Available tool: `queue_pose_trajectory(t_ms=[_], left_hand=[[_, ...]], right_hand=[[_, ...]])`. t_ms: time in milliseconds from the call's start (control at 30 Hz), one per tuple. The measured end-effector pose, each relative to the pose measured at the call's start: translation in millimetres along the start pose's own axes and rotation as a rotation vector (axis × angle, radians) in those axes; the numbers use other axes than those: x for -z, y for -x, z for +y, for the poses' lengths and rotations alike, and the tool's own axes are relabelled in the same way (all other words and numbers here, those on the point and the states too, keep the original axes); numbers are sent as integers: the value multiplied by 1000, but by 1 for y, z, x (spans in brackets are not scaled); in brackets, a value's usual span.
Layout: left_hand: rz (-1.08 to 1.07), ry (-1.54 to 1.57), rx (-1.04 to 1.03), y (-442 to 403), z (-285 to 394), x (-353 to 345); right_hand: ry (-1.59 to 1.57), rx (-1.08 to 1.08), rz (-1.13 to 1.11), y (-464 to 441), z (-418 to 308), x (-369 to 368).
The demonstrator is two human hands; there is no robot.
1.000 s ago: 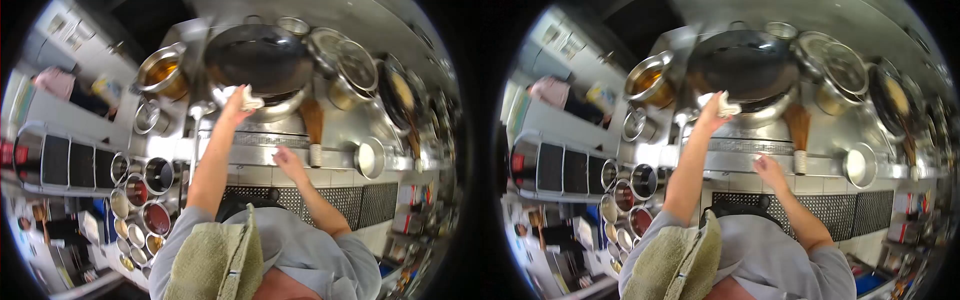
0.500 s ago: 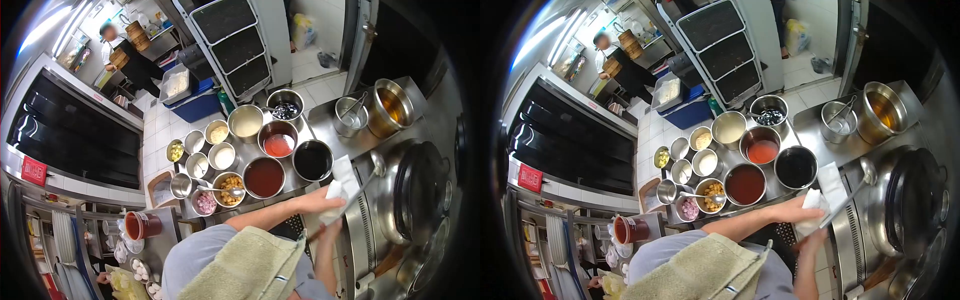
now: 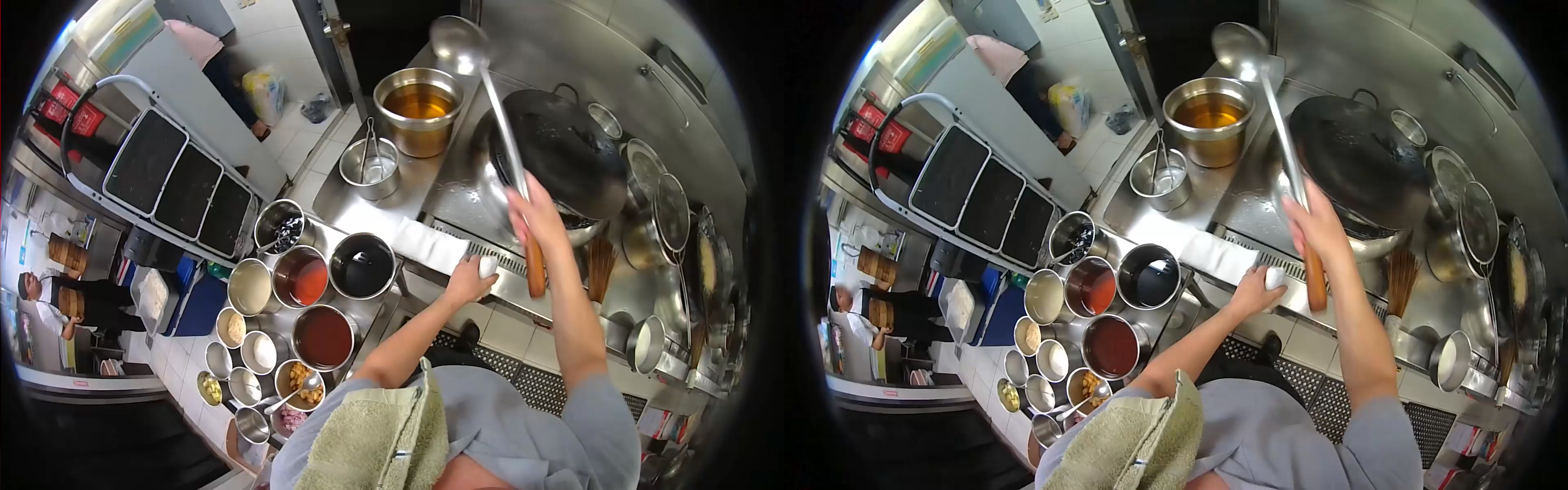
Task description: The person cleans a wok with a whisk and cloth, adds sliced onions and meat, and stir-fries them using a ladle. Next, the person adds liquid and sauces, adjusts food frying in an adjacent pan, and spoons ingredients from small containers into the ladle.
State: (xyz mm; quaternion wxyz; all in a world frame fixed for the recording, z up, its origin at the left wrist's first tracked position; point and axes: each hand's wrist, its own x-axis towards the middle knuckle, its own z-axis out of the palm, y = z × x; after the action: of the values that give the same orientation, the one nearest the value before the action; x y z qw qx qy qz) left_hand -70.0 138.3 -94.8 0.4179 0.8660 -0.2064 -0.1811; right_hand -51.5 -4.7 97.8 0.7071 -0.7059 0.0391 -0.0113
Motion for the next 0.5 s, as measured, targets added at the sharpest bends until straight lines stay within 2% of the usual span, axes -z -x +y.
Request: queue_pose_trajectory(t_ms=[33, 100, 167, 300, 367, 400, 433, 500], left_hand=[[-2, -8, -8, -5, -2, -11], [179, -79, 21, -23, -14, -31], [208, -9, 27, -27, -9, -27], [202, -22, 57, -18, 0, -20], [178, -91, 94, -15, 7, -18], [177, -87, 94, -13, 10, -20], [195, -153, 84, -11, 12, -21], [214, -221, 74, -8, 18, -18]], right_hand=[[-82, -32, -93, -31, -6, 3], [-102, -93, -116, -80, -17, -7], [144, -159, -75, -125, -3, -13], [342, -192, -88, -162, 2, -9], [58, -316, -261, -170, 0, 3], [-153, -385, -284, -169, -2, 6], [-148, -385, -284, -167, -4, 9], [-551, -489, -277, -159, -7, 13]])
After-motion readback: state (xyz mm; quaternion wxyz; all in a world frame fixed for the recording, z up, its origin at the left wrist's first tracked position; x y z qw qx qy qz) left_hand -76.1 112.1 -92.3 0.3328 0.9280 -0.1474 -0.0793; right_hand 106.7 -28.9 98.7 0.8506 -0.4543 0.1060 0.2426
